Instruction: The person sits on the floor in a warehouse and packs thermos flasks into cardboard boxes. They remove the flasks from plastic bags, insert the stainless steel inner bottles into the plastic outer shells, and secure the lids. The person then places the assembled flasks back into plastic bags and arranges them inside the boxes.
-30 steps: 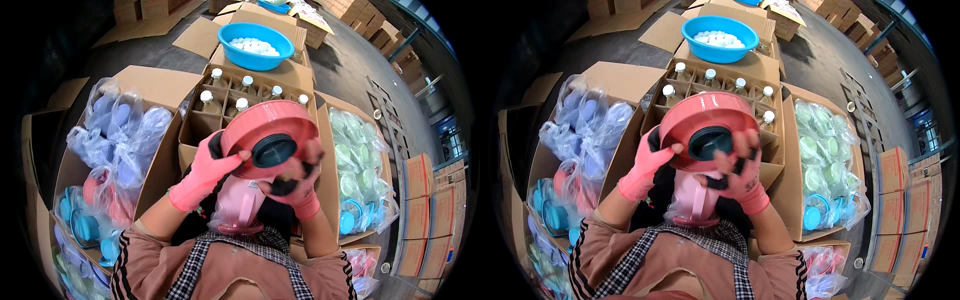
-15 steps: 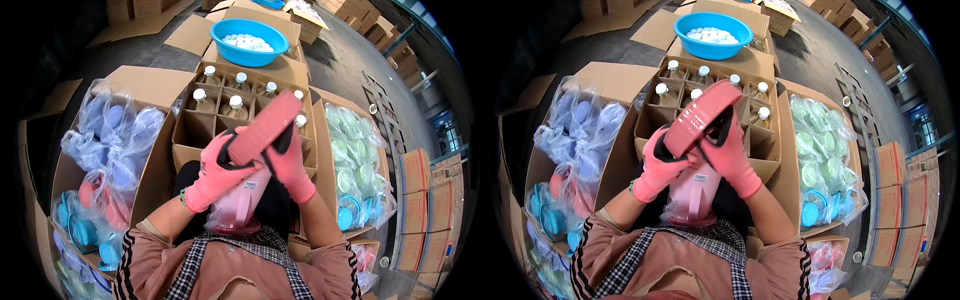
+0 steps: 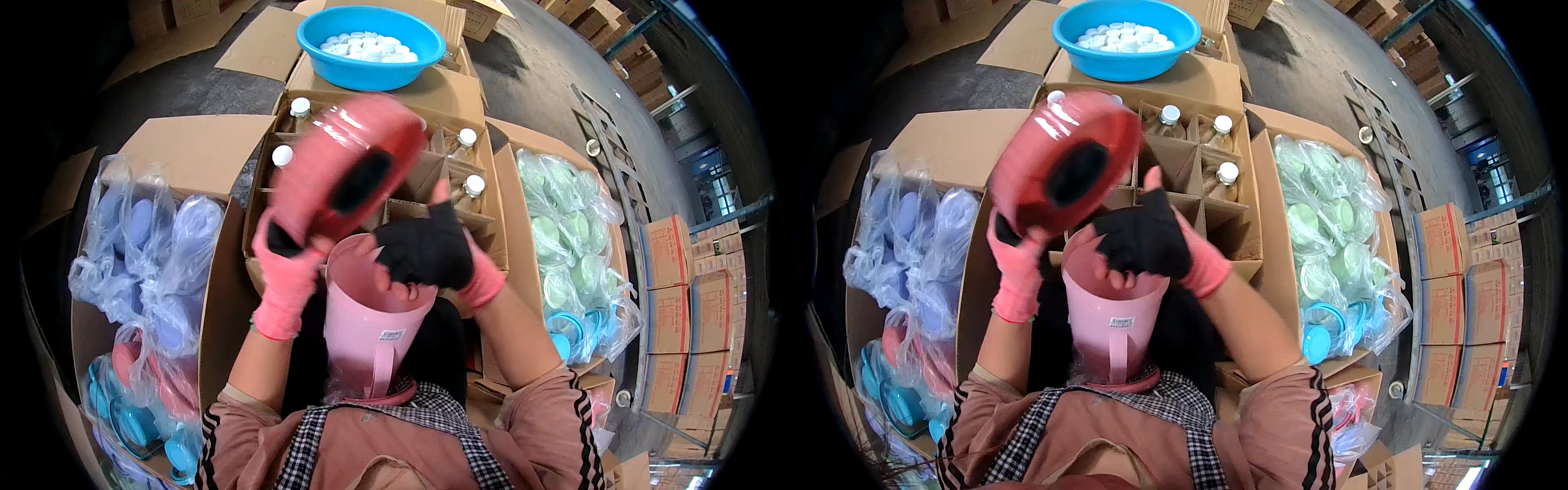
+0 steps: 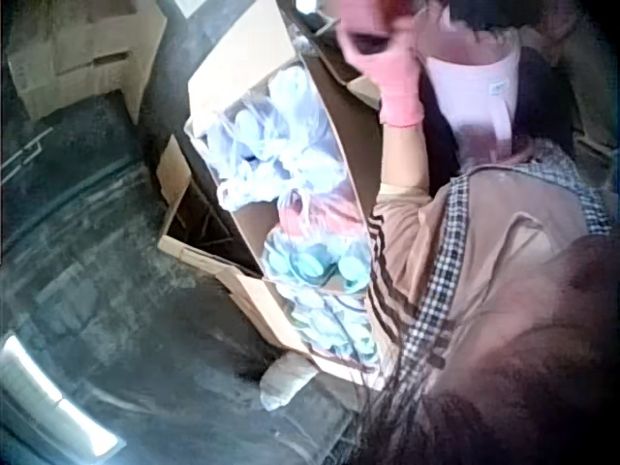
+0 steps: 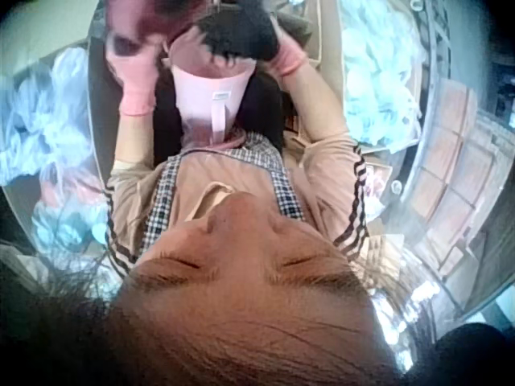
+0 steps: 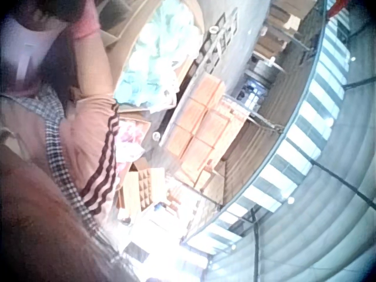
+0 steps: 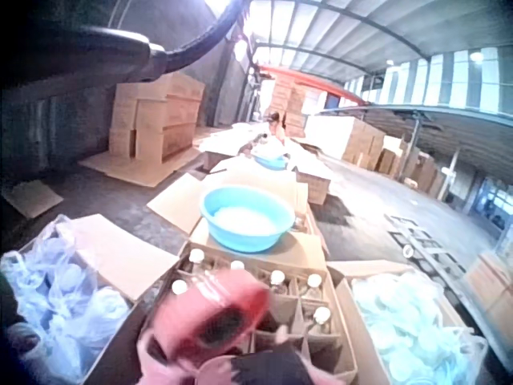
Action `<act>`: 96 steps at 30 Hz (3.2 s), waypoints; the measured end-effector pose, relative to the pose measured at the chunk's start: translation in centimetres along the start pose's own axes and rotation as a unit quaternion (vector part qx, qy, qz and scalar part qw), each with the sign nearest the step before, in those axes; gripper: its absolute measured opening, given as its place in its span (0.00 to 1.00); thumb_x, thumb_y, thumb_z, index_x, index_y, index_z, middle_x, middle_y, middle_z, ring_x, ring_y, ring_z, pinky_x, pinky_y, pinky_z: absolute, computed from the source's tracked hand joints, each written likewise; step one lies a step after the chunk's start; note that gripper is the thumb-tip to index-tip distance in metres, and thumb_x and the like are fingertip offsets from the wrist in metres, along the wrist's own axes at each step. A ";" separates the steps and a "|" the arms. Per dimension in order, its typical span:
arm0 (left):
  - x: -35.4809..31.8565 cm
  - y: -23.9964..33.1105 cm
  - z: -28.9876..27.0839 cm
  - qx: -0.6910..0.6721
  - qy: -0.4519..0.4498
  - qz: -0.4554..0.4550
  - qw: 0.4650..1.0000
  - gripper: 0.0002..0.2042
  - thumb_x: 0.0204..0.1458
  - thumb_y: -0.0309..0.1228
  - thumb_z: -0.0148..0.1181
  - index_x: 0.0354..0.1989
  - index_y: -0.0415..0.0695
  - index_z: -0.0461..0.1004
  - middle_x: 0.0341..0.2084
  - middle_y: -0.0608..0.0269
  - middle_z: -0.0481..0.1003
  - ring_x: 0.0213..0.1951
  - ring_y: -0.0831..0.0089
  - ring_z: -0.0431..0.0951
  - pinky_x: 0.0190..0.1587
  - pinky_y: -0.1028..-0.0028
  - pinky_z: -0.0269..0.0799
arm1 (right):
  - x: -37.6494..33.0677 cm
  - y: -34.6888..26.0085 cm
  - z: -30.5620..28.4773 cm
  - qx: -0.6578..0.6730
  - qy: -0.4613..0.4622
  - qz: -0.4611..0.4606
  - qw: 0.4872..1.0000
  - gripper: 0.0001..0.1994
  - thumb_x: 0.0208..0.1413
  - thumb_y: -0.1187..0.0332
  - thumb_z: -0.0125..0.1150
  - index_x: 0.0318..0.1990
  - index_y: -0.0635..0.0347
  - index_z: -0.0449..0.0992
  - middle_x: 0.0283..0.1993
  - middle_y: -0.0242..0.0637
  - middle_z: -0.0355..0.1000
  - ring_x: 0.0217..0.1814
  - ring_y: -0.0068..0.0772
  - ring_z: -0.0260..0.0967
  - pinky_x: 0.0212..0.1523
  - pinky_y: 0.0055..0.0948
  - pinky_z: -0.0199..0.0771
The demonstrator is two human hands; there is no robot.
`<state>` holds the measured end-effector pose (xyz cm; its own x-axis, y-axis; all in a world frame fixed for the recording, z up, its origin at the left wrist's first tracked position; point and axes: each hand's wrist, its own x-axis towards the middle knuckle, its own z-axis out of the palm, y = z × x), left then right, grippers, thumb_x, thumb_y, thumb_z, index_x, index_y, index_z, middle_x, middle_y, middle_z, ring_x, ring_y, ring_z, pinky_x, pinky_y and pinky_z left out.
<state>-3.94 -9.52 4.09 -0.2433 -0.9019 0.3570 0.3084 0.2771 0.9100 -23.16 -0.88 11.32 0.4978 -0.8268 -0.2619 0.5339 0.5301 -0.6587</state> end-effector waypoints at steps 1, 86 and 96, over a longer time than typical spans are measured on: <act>1.0 -0.3 -0.4 -0.105 0.031 -0.045 0.993 0.25 0.43 0.33 0.61 0.49 0.37 0.60 0.44 0.59 0.67 0.46 0.66 0.68 0.50 0.69 0.63 | -0.2 -0.6 -1.8 -0.013 0.065 -0.011 0.998 0.46 0.41 0.29 0.34 0.47 0.71 0.63 0.30 0.50 0.70 0.22 0.34 0.69 0.21 0.24 0.69; -0.9 1.2 -0.7 -0.527 -0.223 -0.236 0.785 0.19 0.50 0.39 0.50 0.40 0.33 0.66 0.35 0.46 0.69 0.39 0.65 0.71 0.40 0.75 0.71 | -2.0 -0.2 -0.6 -0.754 0.258 0.115 0.593 0.26 0.29 0.54 0.69 0.30 0.66 0.67 0.30 0.44 0.69 0.32 0.38 0.66 0.31 0.31 0.66; -2.0 5.4 -0.1 -0.541 -0.270 -0.248 0.757 0.16 0.50 0.37 0.50 0.38 0.34 0.67 0.36 0.48 0.69 0.41 0.68 0.70 0.44 0.74 0.69 | -1.9 1.5 -1.3 -0.653 0.076 0.111 0.745 0.31 0.36 0.64 0.64 0.53 0.55 0.64 0.40 0.37 0.67 0.41 0.31 0.61 0.44 0.26 0.60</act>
<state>-1.67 -6.28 8.29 -0.8266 -0.4573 0.3279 0.5569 -0.7484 0.3601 -24.21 1.22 9.91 0.3379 -0.8103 -0.4787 -0.7201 0.1049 -0.6859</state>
